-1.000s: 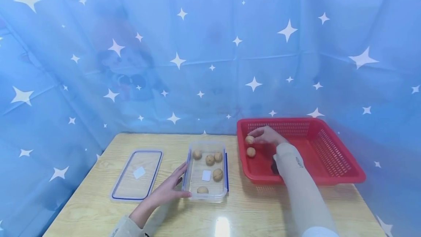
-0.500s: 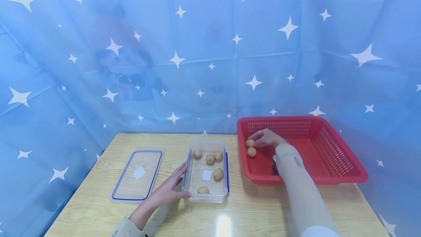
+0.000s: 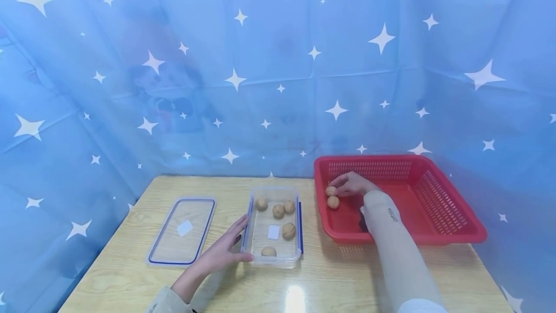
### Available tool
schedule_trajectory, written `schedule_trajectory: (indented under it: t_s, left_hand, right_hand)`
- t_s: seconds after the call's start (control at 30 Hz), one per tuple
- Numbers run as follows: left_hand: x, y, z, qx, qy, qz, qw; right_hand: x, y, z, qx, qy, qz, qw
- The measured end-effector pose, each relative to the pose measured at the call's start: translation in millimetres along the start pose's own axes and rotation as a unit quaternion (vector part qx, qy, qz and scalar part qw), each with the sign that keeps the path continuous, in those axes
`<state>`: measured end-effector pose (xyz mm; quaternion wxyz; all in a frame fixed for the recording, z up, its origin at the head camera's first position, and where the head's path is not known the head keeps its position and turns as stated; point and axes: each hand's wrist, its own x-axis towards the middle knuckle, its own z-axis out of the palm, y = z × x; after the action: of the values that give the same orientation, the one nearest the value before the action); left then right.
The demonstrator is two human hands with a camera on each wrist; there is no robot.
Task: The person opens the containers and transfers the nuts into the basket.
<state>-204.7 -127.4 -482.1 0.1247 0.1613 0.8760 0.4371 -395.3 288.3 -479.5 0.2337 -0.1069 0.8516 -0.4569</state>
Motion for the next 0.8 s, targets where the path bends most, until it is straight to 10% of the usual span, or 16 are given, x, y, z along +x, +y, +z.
schedule_trajectory:
  t_s: [0.8]
  left_hand:
    - [-0.8, 5.9, -2.2, 0.004, 0.0, 0.004, 1.0]
  right_hand:
    - [-21, -28, -23, -0.029, 0.029, -0.062, 0.997]
